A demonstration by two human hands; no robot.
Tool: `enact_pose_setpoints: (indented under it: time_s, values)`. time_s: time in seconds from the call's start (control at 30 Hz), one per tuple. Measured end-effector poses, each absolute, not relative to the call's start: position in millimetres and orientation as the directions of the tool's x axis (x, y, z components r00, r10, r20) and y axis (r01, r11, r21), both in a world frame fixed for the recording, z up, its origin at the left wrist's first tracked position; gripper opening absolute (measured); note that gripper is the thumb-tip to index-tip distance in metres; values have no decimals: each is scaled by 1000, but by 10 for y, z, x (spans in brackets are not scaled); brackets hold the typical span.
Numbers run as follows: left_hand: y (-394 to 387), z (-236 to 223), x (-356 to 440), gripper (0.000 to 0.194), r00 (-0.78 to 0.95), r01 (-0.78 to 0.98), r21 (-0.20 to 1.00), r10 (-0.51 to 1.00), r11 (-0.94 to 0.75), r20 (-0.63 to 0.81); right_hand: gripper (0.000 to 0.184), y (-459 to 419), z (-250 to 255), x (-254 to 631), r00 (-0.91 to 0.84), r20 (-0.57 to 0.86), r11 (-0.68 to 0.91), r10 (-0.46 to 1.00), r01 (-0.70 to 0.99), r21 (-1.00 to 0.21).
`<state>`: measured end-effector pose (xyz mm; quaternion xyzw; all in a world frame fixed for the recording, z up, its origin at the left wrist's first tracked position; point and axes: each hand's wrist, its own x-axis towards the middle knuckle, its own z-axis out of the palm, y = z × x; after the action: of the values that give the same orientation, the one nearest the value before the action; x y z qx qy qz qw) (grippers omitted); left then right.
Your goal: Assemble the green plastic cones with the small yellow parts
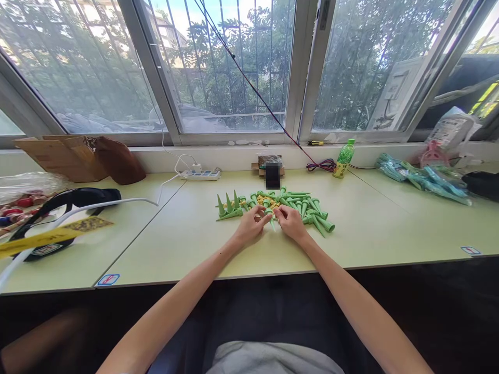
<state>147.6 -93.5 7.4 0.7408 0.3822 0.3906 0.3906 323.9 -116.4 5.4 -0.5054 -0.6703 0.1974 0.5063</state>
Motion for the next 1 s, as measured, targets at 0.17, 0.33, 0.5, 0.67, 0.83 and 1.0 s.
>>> enact_pose_setpoints:
  time_s: [0.17,0.33,0.5,0.67,0.83,1.0]
  values:
    - [-966,88,1488,44,379,370,750,826,-548,417,42,-1158,55,3236,30,467,390,884,502,-772]
    - [-972,87,1508,44,370,348,736,806,-581,461,45,-1155,47,3237,42,429,365,902,454,-813]
    - [-968,98,1534,52,360,254,860,868,-443,341,45,-1156,41,3240,78,436,387,896,340,-857]
    - [-1005,122,1528,55,476,160,934,854,-320,211,45,-1168,39,3240,63,444,408,894,297,-863]
    - [-1017,131,1519,51,480,140,934,847,-329,226,44,-1165,35,3238,31,440,410,898,307,-859]
    - [-980,88,1508,43,443,208,857,827,-471,347,45,-1180,66,3238,19,415,391,910,299,-870]
